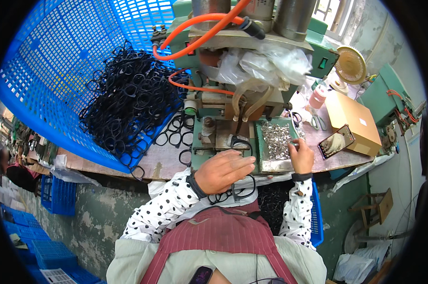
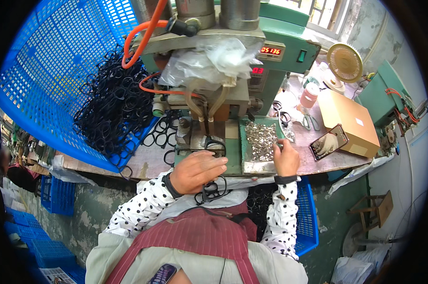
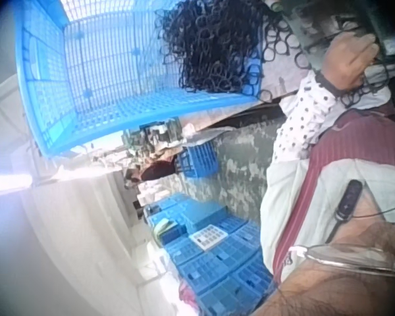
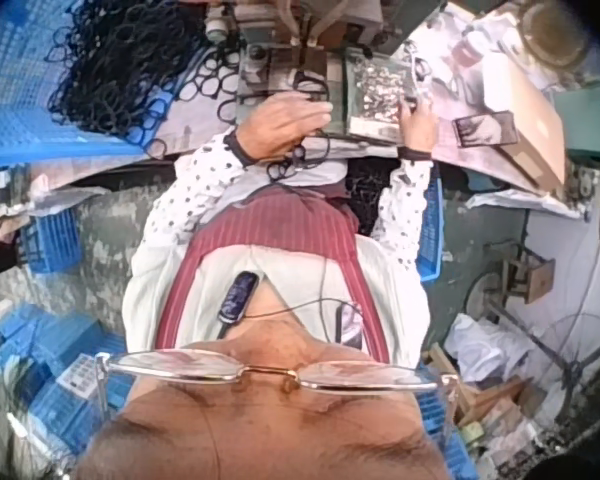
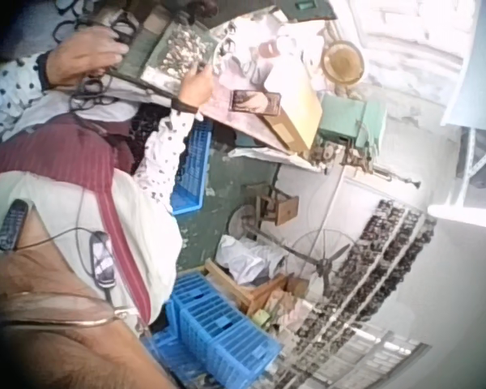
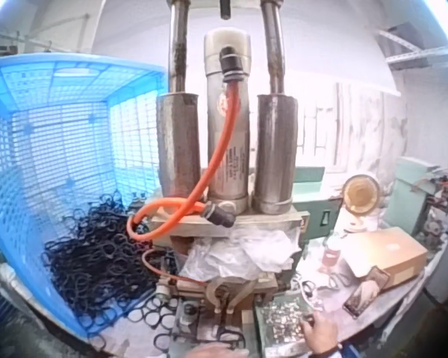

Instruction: The person repeatedly picks black plastic rings from a blue basket, places them into a press machine, and inserts small metal pins from a tray. After each press cycle, the person removes the assembled ring and pin and places it on the table. The process is repeated continuously throughout the clip.

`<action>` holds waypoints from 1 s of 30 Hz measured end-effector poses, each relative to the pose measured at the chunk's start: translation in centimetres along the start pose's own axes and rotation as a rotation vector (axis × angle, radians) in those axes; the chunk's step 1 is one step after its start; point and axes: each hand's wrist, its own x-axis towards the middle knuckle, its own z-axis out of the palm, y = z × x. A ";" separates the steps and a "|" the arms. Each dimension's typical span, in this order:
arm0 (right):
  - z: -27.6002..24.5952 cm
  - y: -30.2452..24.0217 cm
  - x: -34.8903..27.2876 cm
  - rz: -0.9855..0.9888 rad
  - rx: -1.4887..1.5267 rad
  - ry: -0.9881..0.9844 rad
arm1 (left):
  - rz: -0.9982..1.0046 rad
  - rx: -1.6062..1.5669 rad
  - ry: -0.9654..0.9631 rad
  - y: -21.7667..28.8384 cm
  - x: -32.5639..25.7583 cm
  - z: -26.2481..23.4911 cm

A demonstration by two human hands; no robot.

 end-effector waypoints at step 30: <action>6.2 -0.5 -0.8 -0.021 0.381 0.256 | -0.664 0.870 -0.396 -10.2 -15.7 -8.1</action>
